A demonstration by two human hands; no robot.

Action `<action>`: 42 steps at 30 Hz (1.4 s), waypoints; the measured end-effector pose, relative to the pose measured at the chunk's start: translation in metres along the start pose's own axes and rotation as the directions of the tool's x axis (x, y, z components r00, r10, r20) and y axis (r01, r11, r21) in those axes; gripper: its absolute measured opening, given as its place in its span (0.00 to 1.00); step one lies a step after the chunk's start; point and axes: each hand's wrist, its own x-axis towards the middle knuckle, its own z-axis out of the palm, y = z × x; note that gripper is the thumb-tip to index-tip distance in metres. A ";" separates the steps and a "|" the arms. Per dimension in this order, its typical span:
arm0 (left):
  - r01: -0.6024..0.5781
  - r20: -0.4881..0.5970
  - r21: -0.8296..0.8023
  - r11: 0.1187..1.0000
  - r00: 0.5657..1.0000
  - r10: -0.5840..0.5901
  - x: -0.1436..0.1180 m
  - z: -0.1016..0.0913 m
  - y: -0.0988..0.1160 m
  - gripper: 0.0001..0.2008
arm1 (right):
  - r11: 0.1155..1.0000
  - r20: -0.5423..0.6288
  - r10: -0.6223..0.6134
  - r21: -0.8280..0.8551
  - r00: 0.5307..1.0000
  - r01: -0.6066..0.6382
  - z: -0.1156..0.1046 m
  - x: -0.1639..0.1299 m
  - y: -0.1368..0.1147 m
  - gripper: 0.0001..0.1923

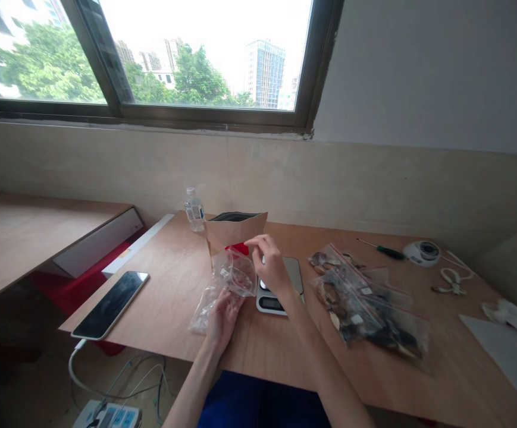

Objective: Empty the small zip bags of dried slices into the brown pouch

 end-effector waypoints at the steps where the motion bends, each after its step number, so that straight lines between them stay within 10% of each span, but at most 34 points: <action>1: -0.016 0.010 0.003 1.000 1.000 0.016 0.000 0.001 0.000 0.11 | 0.996 0.036 0.073 0.052 0.997 -0.075 0.000 -0.010 0.005 0.12; 7: -0.077 0.050 0.067 0.995 0.996 0.073 -0.001 0.019 -0.001 0.17 | 0.857 0.358 0.359 0.240 0.862 -0.456 -0.007 -0.045 0.033 0.14; 17: -0.246 0.013 0.354 0.902 0.966 0.258 -0.009 0.037 0.005 0.18 | 0.747 0.634 0.178 0.412 0.753 -0.523 -0.022 -0.041 0.010 0.26; 26: -0.242 -0.079 0.428 0.871 0.950 0.302 -0.015 0.039 0.014 0.10 | 0.814 0.528 0.205 0.375 0.824 -0.443 -0.003 -0.041 0.004 0.21; 35: -0.248 -0.209 0.394 0.885 0.913 0.349 -0.018 0.034 0.017 0.14 | 0.624 0.369 0.398 0.563 0.840 -0.542 -0.002 -0.044 0.024 0.23; 42: -0.198 -0.384 0.292 0.936 0.871 0.305 -0.022 0.015 0.020 0.09 | 0.720 0.129 0.338 0.603 0.932 -0.344 -0.016 0.014 0.018 0.25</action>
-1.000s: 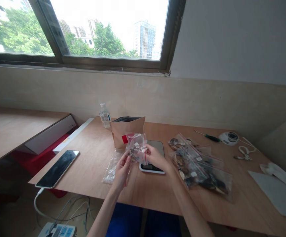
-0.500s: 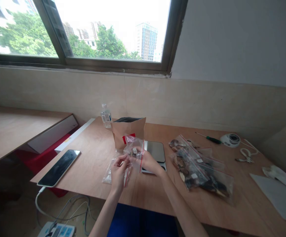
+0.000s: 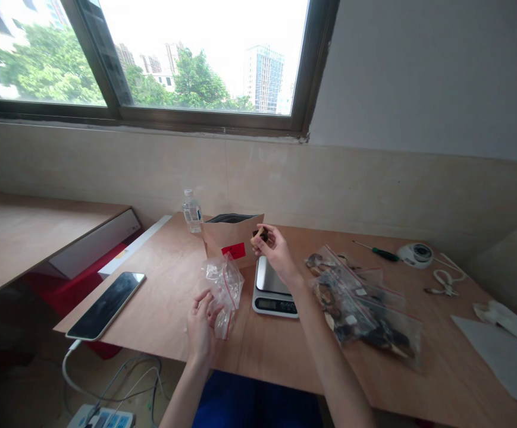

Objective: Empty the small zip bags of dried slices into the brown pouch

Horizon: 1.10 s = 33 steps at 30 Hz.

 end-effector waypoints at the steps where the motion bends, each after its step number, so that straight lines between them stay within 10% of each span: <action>1: 0.011 -0.009 -0.003 1.000 1.000 -0.011 -0.001 -0.002 0.001 0.08 | 0.999 -0.022 -0.053 -0.015 0.998 0.052 0.006 0.013 -0.005 0.27; 8: 0.042 -0.016 0.020 0.999 0.999 -0.041 0.000 -0.013 0.004 0.10 | 0.881 0.056 -0.357 -0.312 0.933 0.356 0.053 0.077 -0.013 0.23; 18: 0.046 -0.011 0.026 0.999 0.999 -0.046 0.003 -0.013 0.010 0.11 | 0.646 0.363 -0.384 -0.552 0.849 0.528 0.055 0.065 -0.013 0.11; 25: 0.011 0.103 0.096 0.995 0.994 -0.021 -0.004 -0.008 0.006 0.15 | 0.649 -0.001 -0.476 -0.676 0.880 0.350 0.055 0.007 -0.012 0.13; 28: -0.037 0.151 0.137 0.990 0.988 0.016 -0.008 -0.004 0.005 0.15 | 0.740 -0.142 -0.372 -0.642 0.917 0.201 0.049 -0.025 -0.006 0.14; 33: -0.143 0.280 0.176 0.974 0.956 0.089 -0.018 0.004 0.006 0.12 | 0.932 -0.077 0.232 -0.268 0.970 -0.245 0.037 -0.051 0.006 0.26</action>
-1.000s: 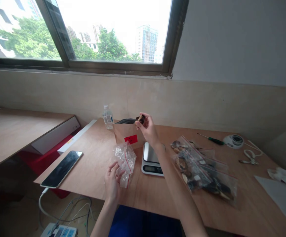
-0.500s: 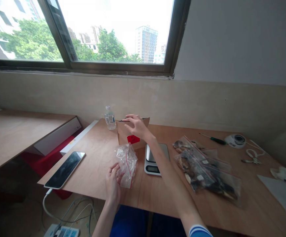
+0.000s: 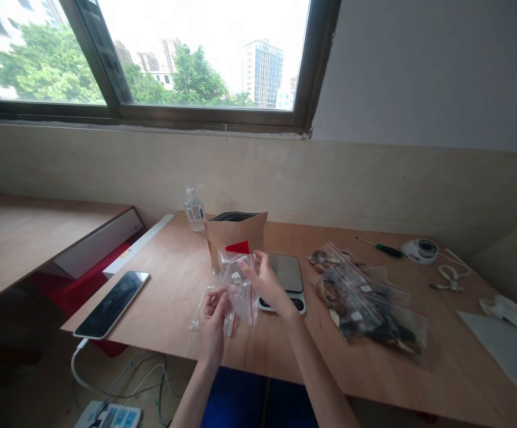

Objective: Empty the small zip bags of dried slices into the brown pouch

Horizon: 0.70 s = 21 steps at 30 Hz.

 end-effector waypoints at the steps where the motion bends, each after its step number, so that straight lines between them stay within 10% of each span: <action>1: -0.011 0.022 0.012 1.000 1.000 0.010 -0.001 0.001 0.000 0.11 | 0.996 0.095 0.056 0.065 0.994 -0.062 -0.002 0.001 0.004 0.25; 4: -0.018 0.076 0.065 0.998 0.997 0.013 -0.001 -0.001 0.001 0.11 | 0.969 0.167 0.089 0.212 0.982 -0.124 -0.011 0.009 0.017 0.22; 10: 0.039 0.217 0.166 0.985 0.973 -0.075 0.004 -0.013 0.012 0.16 | 0.953 -0.055 0.083 0.296 0.995 -0.063 -0.018 0.022 0.039 0.24; 21: -0.001 -0.019 0.386 0.923 1.000 0.009 0.018 -0.004 0.013 0.22 | 0.998 -0.014 -0.061 0.017 0.998 0.061 0.012 -0.008 0.036 0.27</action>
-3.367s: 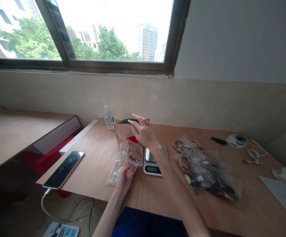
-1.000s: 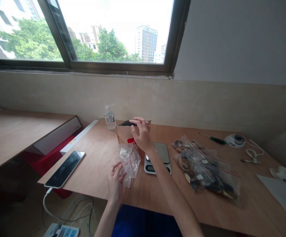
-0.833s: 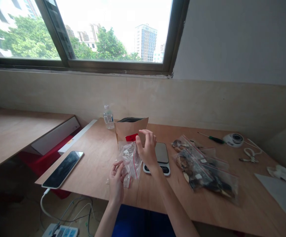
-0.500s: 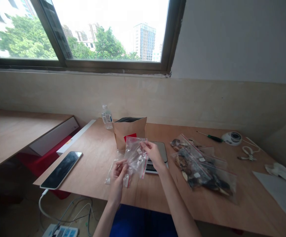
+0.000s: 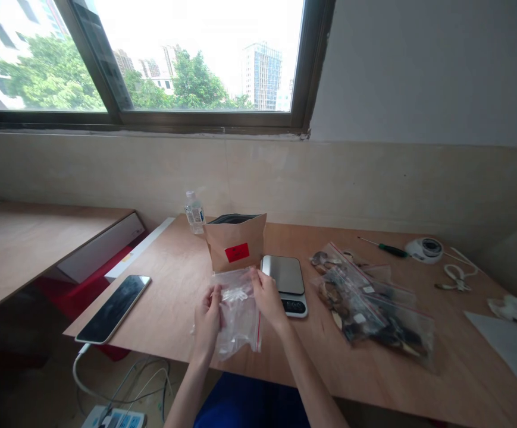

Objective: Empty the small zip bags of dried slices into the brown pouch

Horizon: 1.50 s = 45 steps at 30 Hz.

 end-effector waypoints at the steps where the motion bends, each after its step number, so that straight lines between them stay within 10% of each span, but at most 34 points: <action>1: -0.021 -0.034 0.024 1.000 0.999 0.021 0.002 -0.003 0.000 0.22 | 0.999 -0.059 0.033 0.030 0.998 -0.031 -0.004 0.000 0.004 0.27; 7: -0.075 0.050 0.144 0.987 0.996 0.068 0.032 -0.031 -0.004 0.22 | 0.980 -0.332 0.185 0.135 0.925 -0.148 -0.061 -0.012 0.027 0.26; 12: -0.093 0.094 0.351 0.932 0.994 0.064 0.060 -0.040 -0.017 0.20 | 0.942 -0.503 -0.015 -0.297 0.864 -0.157 -0.133 -0.036 0.048 0.23; 17: -0.242 -0.057 0.676 0.696 0.925 0.376 0.052 -0.038 -0.014 0.22 | 0.513 -0.494 -0.100 -0.769 0.864 -0.381 -0.186 -0.051 0.078 0.18; 20: -0.411 0.106 0.674 0.614 0.876 0.470 0.035 -0.027 -0.015 0.21 | 0.315 -0.580 -0.011 -0.775 0.815 -0.547 -0.194 -0.055 0.086 0.24; 24: -0.435 0.303 0.724 0.536 0.898 0.319 0.020 -0.008 -0.045 0.22 | 0.244 -0.597 -0.017 -0.781 0.802 -0.575 -0.195 -0.051 0.086 0.22; 30: -0.357 0.329 0.733 0.579 0.931 0.157 0.024 -0.003 -0.068 0.28 | 0.478 -0.482 0.023 -0.764 0.876 -0.433 -0.192 -0.056 0.056 0.13; 34: -0.215 0.167 0.447 0.868 0.974 0.156 0.010 0.004 -0.031 0.24 | 0.726 -0.421 -0.047 -0.637 0.906 -0.259 -0.151 -0.067 0.005 0.13; 38: -0.142 0.338 0.123 0.982 0.936 0.093 -0.026 0.028 0.017 0.18 | 0.873 -0.399 -0.067 -0.468 0.914 -0.141 -0.088 -0.072 -0.042 0.12; 45: 0.005 0.439 -0.140 0.990 0.896 0.058 -0.049 0.042 0.049 0.15 | 0.959 -0.159 -0.184 -0.245 0.970 0.142 -0.034 -0.083 -0.069 0.10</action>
